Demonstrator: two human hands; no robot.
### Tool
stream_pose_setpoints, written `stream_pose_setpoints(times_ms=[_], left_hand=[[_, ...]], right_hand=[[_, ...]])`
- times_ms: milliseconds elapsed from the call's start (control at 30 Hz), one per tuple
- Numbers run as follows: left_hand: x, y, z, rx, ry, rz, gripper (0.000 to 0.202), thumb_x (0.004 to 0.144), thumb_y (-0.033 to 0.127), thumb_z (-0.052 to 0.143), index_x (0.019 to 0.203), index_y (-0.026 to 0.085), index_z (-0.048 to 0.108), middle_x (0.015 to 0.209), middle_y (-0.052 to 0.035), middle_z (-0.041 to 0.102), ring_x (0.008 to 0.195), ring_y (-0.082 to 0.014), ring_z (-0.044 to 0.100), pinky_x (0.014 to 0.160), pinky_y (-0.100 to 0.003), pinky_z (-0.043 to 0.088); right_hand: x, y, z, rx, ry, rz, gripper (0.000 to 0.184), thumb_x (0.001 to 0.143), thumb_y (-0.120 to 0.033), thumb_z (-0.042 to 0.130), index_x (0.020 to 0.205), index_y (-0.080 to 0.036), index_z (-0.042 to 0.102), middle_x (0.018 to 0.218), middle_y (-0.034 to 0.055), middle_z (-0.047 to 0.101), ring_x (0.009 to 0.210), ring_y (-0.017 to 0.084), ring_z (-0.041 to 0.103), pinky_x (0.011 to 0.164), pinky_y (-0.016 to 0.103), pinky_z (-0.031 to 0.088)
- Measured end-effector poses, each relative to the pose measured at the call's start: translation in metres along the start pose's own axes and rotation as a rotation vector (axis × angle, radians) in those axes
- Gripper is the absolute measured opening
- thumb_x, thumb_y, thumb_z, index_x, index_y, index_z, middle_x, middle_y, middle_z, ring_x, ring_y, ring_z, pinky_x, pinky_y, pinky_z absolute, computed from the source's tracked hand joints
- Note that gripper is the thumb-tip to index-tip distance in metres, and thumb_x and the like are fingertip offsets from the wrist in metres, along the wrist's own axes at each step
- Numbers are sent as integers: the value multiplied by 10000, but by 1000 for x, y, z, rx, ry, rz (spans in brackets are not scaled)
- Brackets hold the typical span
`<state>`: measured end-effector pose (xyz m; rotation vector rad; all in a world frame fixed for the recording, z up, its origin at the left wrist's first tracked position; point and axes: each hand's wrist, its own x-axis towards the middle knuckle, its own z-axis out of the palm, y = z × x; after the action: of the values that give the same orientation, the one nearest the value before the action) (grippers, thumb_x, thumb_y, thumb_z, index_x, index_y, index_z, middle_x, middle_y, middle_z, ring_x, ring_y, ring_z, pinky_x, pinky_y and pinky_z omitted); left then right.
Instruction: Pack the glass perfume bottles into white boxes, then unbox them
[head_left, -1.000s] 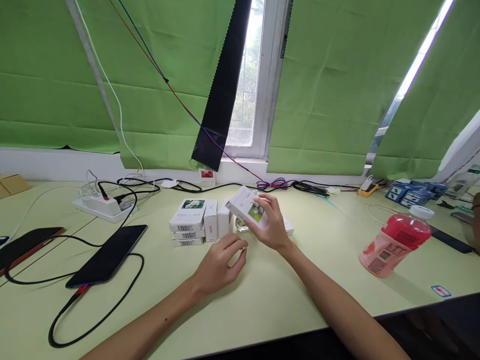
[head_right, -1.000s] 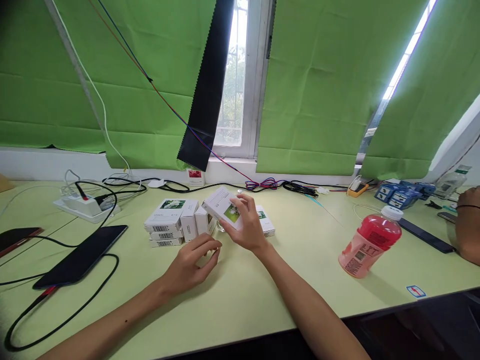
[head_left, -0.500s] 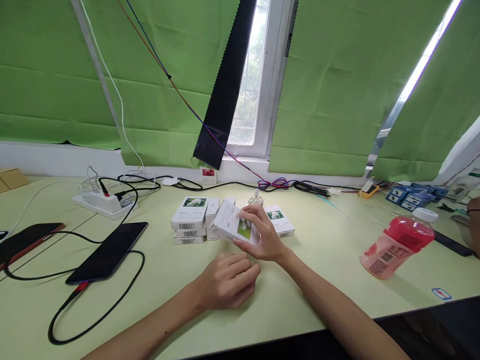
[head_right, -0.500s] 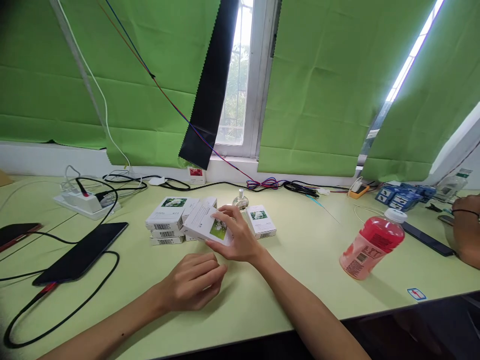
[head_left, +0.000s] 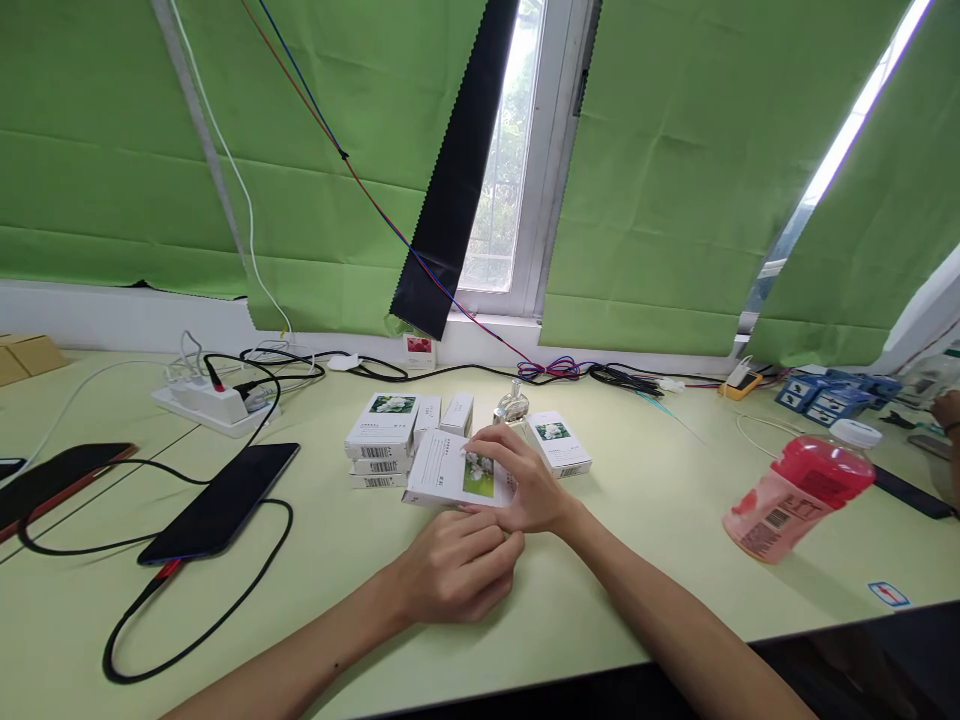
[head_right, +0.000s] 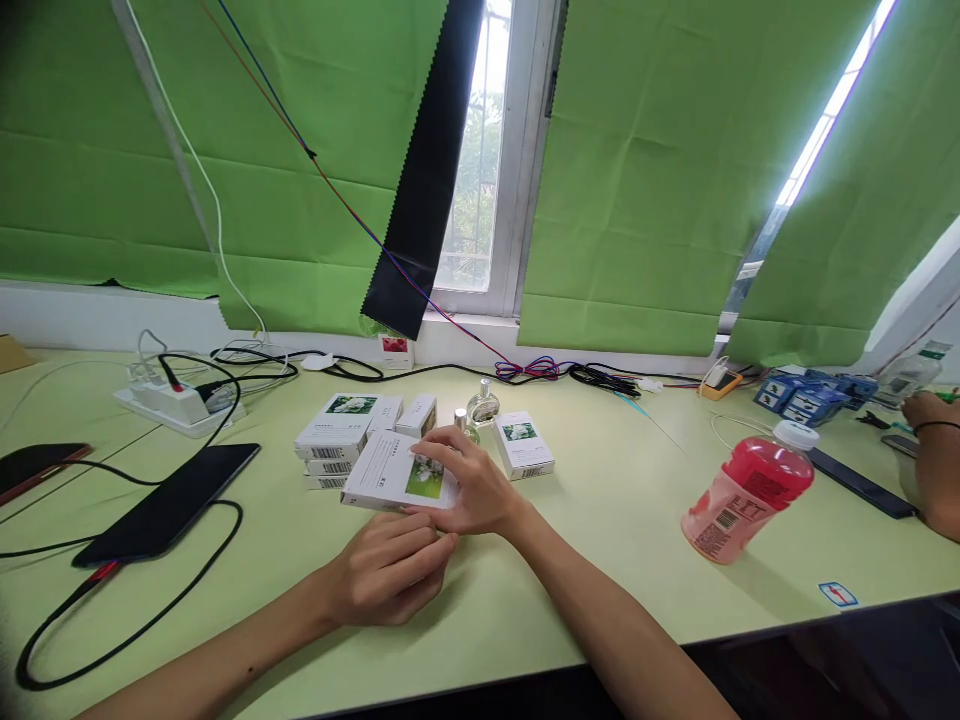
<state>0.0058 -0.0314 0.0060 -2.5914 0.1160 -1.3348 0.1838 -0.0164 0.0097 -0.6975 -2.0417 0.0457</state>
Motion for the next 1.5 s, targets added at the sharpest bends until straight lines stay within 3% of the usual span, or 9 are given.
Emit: stream_pose_setpoints(times_ms=[267, 433, 600, 733, 900, 967, 1067, 1267, 1500], left_hand=[[-2, -2, 1, 22, -8, -63, 275, 846, 64, 534, 1096, 163, 593, 665, -12, 641, 564, -151, 583, 479, -277, 428], [0, -5, 0, 38, -34, -157, 187, 865, 67, 523, 979, 187, 610, 650, -2, 589, 575, -144, 540, 497, -276, 414], [-1, -12, 1, 40, 31, -361, 145, 897, 90, 532, 939, 205, 609, 748, -13, 627, 648, -135, 572, 571, -257, 463], [-5, -19, 3, 23, 61, -528, 182, 923, 97, 527, 1047, 203, 608, 931, -52, 649, 838, -169, 636, 719, -289, 536], [-8, -23, 3, -23, -150, -700, 211, 942, 215, 549, 1142, 213, 618, 1144, -98, 610, 900, -195, 666, 734, -319, 572], [-10, -23, 4, -35, -257, -717, 213, 926, 265, 589, 1129, 219, 634, 1223, -112, 596, 921, -213, 680, 731, -335, 584], [-12, -22, 6, -39, -356, -705, 256, 902, 326, 646, 1139, 229, 655, 1290, -130, 595, 1097, -290, 665, 851, -414, 592], [-17, -20, 8, -49, -442, -669, 487, 819, 404, 769, 1270, 281, 632, 1348, -133, 595, 1215, -356, 599, 922, -483, 570], [-13, -19, 3, -28, -548, -632, 469, 886, 376, 698, 1338, 299, 600, 1259, -110, 617, 1128, -329, 592, 910, -464, 534]], right_hand=[[-2, 1, 2, 42, -212, 34, 573, 772, -225, 669, 1334, -200, 556, 1268, 135, 583, 1120, 252, 622, 975, 411, 542], [-1, 0, 6, -3, -312, 47, 450, 793, -209, 642, 1241, -183, 602, 1170, 114, 658, 1018, 236, 653, 905, 384, 558], [-1, 4, 6, -23, -245, 32, 348, 746, -133, 612, 1084, -215, 629, 1053, 67, 710, 964, 223, 667, 872, 364, 556], [-3, 11, 2, -96, -93, 69, 317, 792, -144, 601, 1097, -225, 629, 1050, 65, 718, 980, 237, 667, 917, 414, 531], [-7, 22, 1, -257, 202, 196, 296, 883, -150, 563, 1165, -228, 609, 1084, 96, 664, 1072, 269, 624, 963, 469, 500], [-8, 26, 1, -287, 272, 242, 370, 882, -124, 546, 1233, -233, 587, 1144, 108, 602, 1105, 267, 598, 970, 467, 505], [-9, 31, 0, -306, 320, 274, 456, 877, -104, 544, 1310, -246, 552, 1194, 112, 525, 1130, 263, 568, 988, 467, 509], [-15, 39, 4, -295, 209, 312, 570, 853, -96, 587, 1393, -266, 517, 1305, 129, 467, 1259, 283, 515, 1065, 494, 489], [-22, 47, 11, -211, 67, 362, 693, 889, -96, 565, 1528, -316, 409, 1413, 136, 456, 1314, 284, 512, 1108, 524, 464]])
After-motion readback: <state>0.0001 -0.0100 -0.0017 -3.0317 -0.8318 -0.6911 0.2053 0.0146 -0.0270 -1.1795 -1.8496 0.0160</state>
